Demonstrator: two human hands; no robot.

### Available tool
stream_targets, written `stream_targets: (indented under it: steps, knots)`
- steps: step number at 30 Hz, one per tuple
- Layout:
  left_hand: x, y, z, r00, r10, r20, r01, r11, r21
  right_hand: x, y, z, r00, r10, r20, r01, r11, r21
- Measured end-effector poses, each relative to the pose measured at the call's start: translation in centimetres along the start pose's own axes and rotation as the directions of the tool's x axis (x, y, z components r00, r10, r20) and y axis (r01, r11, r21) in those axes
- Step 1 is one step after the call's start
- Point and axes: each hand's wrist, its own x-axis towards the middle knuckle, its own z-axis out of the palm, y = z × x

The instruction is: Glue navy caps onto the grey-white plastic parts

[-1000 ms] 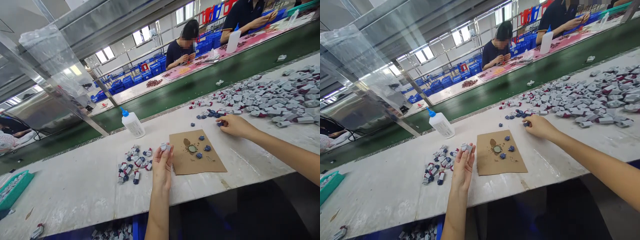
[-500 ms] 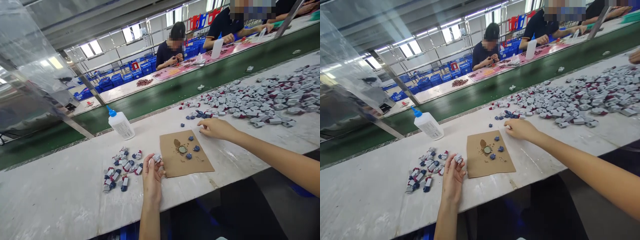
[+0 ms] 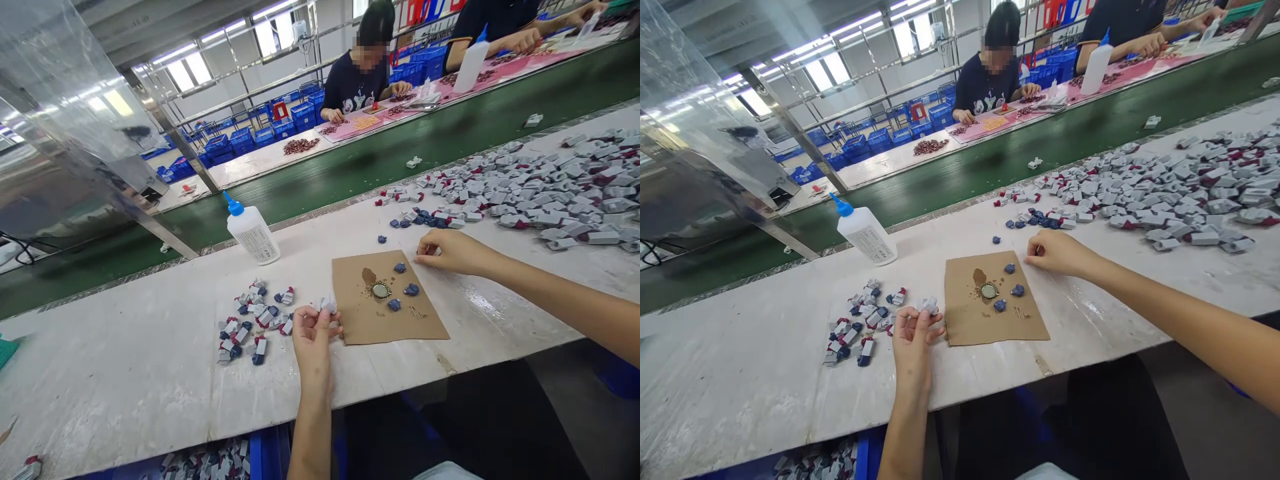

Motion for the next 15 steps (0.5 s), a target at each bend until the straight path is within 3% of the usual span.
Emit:
stream_targets:
  steps: [7, 9, 10, 12, 14, 15]
  knots:
    - [-0.1, -0.6, -0.3, 0.995, 0.094, -0.028, -0.084, 0.965, 0.25, 0.0, -0.1, 0.0, 0.988, 0.154, -0.022, -0.155, 0.988, -0.025]
    - [-0.1, -0.1, -0.5, 0.986, 0.165, -0.02, -0.144, 0.908, 0.394, -0.1, -0.3, -0.1, 0.987, 0.16, -0.004, -0.16, 0.987, -0.035]
    - [0.1, 0.4, -0.6, 0.975, 0.22, 0.011, -0.195, 0.839, 0.508, -0.1, -0.4, -0.2, 0.987, 0.158, 0.007, -0.157, 0.987, -0.039]
    - [0.9, 1.6, -0.8, 0.94, 0.305, 0.151, -0.312, 0.596, 0.74, -0.1, -0.4, -0.4, 0.988, 0.153, 0.031, -0.151, 0.988, -0.04]
    - [2.5, 2.8, -0.7, 0.905, 0.289, 0.313, -0.402, 0.335, 0.852, -0.1, -0.5, -0.6, 0.989, 0.142, 0.052, -0.141, 0.99, -0.03]
    - [3.5, 3.3, -0.6, 0.897, 0.255, 0.361, -0.425, 0.273, 0.863, -0.1, -0.5, -0.6, 0.989, 0.135, 0.059, -0.134, 0.991, -0.022]
